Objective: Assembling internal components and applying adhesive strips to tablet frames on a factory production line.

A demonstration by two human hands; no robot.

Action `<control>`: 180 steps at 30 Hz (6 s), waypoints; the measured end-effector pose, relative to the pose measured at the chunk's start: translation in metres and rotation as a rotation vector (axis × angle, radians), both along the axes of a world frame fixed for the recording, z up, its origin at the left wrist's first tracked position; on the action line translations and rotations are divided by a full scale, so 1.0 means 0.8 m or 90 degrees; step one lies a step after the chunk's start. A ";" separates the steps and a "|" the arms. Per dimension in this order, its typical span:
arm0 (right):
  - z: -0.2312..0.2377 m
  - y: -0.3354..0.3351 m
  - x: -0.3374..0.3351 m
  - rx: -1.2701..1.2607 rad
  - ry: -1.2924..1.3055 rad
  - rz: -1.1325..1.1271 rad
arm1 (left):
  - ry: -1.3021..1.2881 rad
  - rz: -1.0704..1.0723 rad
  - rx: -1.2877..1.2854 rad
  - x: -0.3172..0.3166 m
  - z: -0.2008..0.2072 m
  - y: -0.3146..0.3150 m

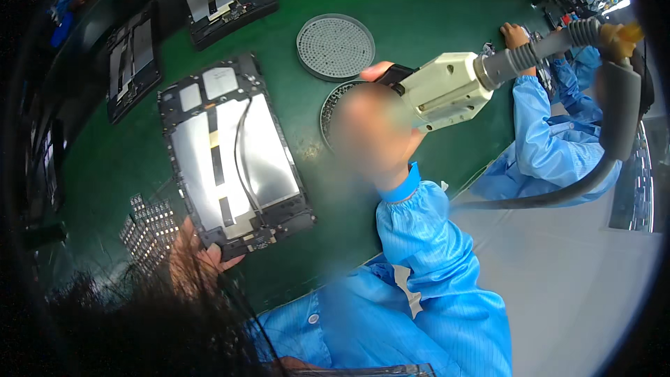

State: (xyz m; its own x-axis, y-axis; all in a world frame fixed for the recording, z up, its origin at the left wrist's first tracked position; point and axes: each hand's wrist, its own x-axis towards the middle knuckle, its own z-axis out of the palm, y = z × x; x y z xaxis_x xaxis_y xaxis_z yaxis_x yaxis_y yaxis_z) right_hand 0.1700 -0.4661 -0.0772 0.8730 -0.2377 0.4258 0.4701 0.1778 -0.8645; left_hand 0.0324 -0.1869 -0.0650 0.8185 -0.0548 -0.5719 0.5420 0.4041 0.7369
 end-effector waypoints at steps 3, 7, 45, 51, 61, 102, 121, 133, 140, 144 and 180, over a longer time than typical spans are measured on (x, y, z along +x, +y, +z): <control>0.001 0.000 0.002 0.002 0.011 0.015 | -0.044 -0.033 0.020 -0.004 -0.013 0.001; 0.003 0.001 0.008 -0.024 0.030 0.023 | -0.142 -0.071 0.147 -0.013 -0.017 0.008; 0.056 0.091 0.005 0.102 -0.066 0.203 | -0.429 -0.276 0.631 0.134 0.022 0.163; 0.047 0.083 0.003 0.096 -0.047 0.232 | -0.571 -0.319 0.820 0.132 0.012 0.171; 0.047 0.088 0.010 0.128 -0.050 0.205 | -0.457 -0.287 0.676 0.143 -0.007 0.186; 0.041 0.135 -0.021 0.038 0.057 0.317 | -0.192 -0.212 0.253 0.082 -0.018 0.020; 0.014 0.180 -0.027 -0.097 0.111 0.335 | -0.152 -0.208 0.199 0.085 -0.023 0.025; 0.022 0.198 -0.038 -0.060 0.176 0.328 | -0.212 -0.156 0.254 0.082 -0.033 0.021; 0.027 0.203 -0.044 -0.038 0.201 0.351 | -0.223 -0.152 0.266 0.078 -0.032 0.021; 0.017 0.191 -0.037 -0.107 0.144 0.313 | -0.235 -0.131 0.242 0.075 -0.033 0.020; -0.011 -0.058 0.024 0.094 0.083 0.027 | -0.085 -0.141 0.219 0.100 -0.004 -0.021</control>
